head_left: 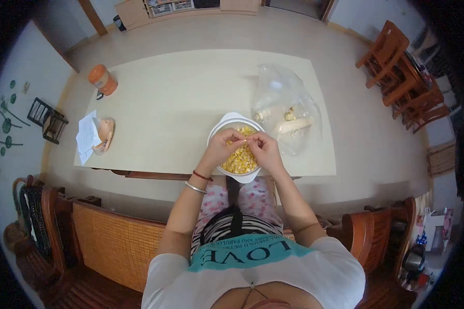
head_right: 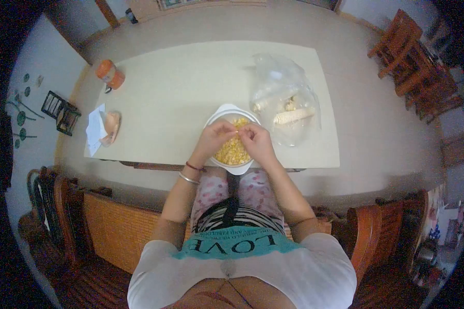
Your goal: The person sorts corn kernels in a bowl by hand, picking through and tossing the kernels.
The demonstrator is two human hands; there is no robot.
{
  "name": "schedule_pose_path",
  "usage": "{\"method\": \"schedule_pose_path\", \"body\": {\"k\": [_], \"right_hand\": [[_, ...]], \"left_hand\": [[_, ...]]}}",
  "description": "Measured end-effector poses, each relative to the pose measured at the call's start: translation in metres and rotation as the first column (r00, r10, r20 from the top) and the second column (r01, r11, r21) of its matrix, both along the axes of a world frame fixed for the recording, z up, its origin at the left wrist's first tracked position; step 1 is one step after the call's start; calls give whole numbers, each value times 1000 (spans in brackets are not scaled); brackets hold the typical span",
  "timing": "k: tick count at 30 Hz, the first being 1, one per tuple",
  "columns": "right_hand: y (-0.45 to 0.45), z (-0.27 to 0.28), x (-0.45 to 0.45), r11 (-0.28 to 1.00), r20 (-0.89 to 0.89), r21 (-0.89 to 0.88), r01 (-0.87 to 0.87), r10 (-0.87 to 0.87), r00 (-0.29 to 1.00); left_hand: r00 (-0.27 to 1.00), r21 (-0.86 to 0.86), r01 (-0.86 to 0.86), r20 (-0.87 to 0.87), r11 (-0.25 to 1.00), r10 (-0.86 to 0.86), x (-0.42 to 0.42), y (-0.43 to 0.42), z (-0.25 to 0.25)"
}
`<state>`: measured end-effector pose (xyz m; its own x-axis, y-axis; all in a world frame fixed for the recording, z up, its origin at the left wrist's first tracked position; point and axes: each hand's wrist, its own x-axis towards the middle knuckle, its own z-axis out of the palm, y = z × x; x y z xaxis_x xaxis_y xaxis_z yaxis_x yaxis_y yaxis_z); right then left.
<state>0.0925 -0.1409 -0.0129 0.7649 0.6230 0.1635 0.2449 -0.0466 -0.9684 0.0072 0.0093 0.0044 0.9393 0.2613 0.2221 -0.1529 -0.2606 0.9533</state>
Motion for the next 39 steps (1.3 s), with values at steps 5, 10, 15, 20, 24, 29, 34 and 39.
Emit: {"method": "schedule_pose_path", "body": {"k": [5, 10, 15, 20, 24, 29, 34, 39], "right_hand": [[0, -2, 5, 998, 8, -56, 5, -4, 1000], [0, 4, 6, 991, -67, -134, -7, -2, 998], [2, 4, 1, 992, 2, -116, 48, -48, 999], [5, -10, 3, 991, 29, -110, 79, -76, 997], [2, -12, 3, 996, 76, -71, 50, -45, 996], [3, -5, 4, 997, 101, -75, 18, -10, 995], [2, -2, 5, 999, 18, -34, -11, 11, 1000], [0, 0, 5, 999, 110, -50, 6, 0, 994]], "left_hand": [[999, 66, -28, -18, 997, 29, -2, -3, 5], [997, 70, -40, 64, 997, 35, 0, -4, -3], [998, 163, -57, -1, 985, 58, 1, -1, -8], [997, 197, -66, 46, 978, 59, 1, -3, -5], [998, 85, -44, -38, 995, 48, 1, -5, -3], [998, -2, -38, -50, 999, 38, -5, -10, 10], [994, 16, -72, -77, 997, 73, -1, -11, 7], [982, 148, -81, -160, 986, 105, 1, -12, 10]]}}
